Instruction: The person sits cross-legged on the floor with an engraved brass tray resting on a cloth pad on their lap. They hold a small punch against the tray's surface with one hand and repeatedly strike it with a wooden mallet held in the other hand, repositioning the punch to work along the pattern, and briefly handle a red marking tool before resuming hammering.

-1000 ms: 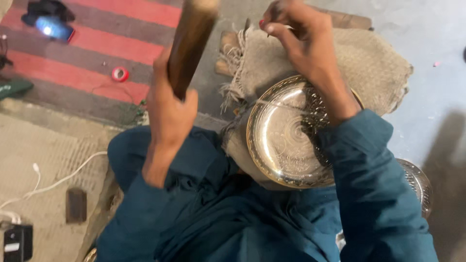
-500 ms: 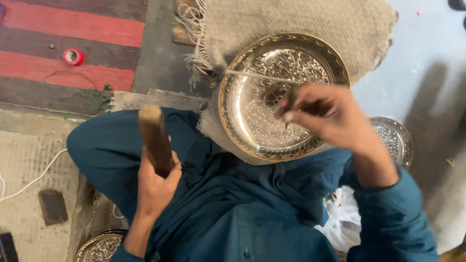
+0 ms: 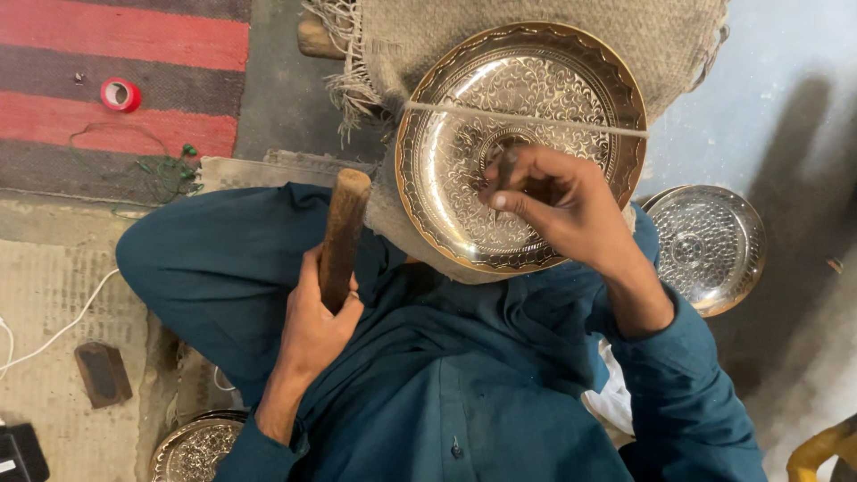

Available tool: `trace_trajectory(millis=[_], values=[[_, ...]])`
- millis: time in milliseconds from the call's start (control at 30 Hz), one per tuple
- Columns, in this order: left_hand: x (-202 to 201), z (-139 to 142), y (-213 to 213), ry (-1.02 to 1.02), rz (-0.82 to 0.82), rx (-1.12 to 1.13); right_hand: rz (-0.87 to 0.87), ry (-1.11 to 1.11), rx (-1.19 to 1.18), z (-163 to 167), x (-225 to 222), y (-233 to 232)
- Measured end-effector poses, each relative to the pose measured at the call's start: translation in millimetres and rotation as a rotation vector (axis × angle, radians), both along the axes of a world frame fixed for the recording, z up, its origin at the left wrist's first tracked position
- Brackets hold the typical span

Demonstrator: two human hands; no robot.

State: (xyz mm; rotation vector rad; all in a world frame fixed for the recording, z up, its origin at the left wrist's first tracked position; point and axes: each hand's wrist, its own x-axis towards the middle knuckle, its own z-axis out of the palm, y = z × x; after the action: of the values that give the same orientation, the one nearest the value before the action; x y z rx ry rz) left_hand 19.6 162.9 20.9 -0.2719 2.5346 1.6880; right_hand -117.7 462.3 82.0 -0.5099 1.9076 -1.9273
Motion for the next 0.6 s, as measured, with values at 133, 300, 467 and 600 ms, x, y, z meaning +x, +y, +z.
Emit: trace_trajectory(millis=[133,300,467,600], values=[[-3,10,4,0.007,-0.002,-0.01,-0.041,-0.001,0.013,-3,2,-4],[-8,17,7,-0.002,0.0,-0.045,-0.011,0.134,0.093,2,-1,-10],[-12,27,13,0.091,-0.005,-0.056,-0.011,0.239,0.247,4,0,-16],[-22,38,14,0.045,0.006,-0.115,-0.007,0.305,0.229,1,3,-15]])
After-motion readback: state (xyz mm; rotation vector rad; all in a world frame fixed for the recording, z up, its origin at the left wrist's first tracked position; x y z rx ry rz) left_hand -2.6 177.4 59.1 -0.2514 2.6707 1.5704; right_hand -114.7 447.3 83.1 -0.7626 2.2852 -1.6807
